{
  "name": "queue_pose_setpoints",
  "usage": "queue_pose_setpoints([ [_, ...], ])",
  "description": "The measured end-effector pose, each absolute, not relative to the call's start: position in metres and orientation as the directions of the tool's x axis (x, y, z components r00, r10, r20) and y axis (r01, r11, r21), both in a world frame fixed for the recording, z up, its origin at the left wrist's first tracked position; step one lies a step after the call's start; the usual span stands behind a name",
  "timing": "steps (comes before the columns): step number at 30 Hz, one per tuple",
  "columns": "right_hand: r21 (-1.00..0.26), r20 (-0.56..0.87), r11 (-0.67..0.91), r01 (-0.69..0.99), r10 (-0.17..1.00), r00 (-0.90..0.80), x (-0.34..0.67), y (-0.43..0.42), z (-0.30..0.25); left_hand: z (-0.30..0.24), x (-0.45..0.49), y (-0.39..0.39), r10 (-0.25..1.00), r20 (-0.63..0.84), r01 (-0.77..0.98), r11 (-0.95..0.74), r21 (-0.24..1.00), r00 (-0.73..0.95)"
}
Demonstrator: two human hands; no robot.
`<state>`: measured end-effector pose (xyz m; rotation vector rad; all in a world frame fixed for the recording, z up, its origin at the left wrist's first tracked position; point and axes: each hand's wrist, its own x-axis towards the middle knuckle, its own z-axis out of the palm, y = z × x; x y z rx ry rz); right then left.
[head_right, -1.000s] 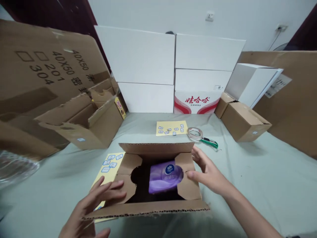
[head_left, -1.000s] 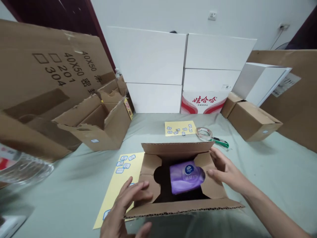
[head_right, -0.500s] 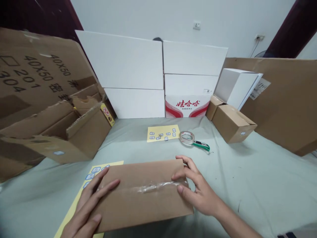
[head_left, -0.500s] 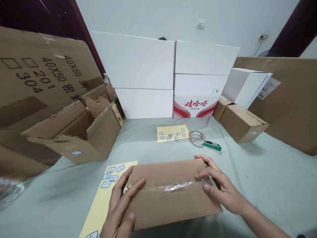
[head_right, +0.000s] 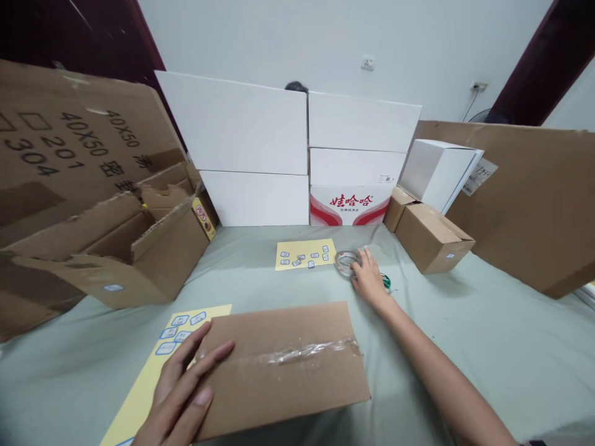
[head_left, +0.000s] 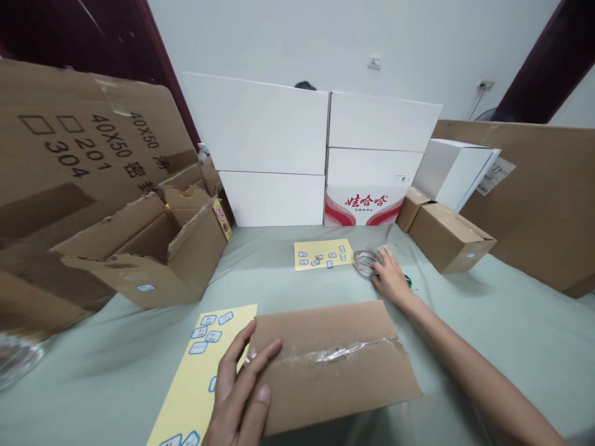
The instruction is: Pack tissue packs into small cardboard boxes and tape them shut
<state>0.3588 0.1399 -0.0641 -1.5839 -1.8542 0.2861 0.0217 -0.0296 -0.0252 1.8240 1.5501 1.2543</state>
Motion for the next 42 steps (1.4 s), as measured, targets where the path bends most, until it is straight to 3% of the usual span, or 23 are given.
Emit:
queue_pose_setpoints([
  [5,-0.644,0.353,0.282,0.712,0.934,-0.051,0.358,0.126,-0.024,-0.018,0.02,-0.025,0.923,0.385,0.636,-0.301,0.71,0.008],
  [9,-0.736,0.297,0.306,0.604,0.948,-0.118,0.357,0.081,0.033,-0.002,0.009,-0.008,0.824,0.495,0.665,-0.536,0.52,0.278],
  [13,-0.828,0.344,0.351,0.437,0.934,-0.099,0.341,0.034,0.076,0.008,0.005,0.006,0.733,0.388,0.576,-0.68,0.453,0.559],
  [16,-0.824,0.376,0.411,0.391,0.912,-0.166,0.32,0.013,0.095,0.017,0.015,0.004,0.749,0.323,0.629,-0.662,0.406,0.579],
  [19,-0.766,0.31,0.466,0.442,0.871,-0.381,0.292,0.003,0.104,0.032,0.033,-0.004,0.772,0.292,0.688,-0.636,0.35,0.565],
  [22,-0.707,0.259,0.515,0.485,0.827,-0.499,0.262,-0.002,0.105,0.044,0.05,-0.011,0.784,0.356,0.66,-0.62,0.424,0.508],
  [25,-0.675,0.265,0.55,0.491,0.802,-0.535,0.241,-0.004,0.101,0.05,0.058,-0.013,0.783,0.38,0.47,-0.607,0.641,0.493],
  [28,-0.692,0.265,0.536,0.484,0.812,-0.52,0.237,-0.005,0.096,0.051,0.058,-0.014,0.85,0.279,0.34,-0.45,0.826,0.447],
  [31,-0.752,0.256,0.478,0.455,0.847,-0.467,0.248,-0.003,0.088,0.049,0.054,-0.015,0.902,0.178,0.366,-0.33,0.87,0.393],
  [35,-0.812,0.241,0.468,0.35,0.813,-0.53,0.273,-0.001,0.068,0.043,0.048,-0.019,0.916,0.131,0.369,-0.28,0.886,0.38],
  [42,-0.764,0.301,0.556,0.329,0.757,-0.58,0.289,-0.01,0.049,0.043,0.045,-0.016,0.903,0.099,0.141,-0.172,0.975,0.418],
])
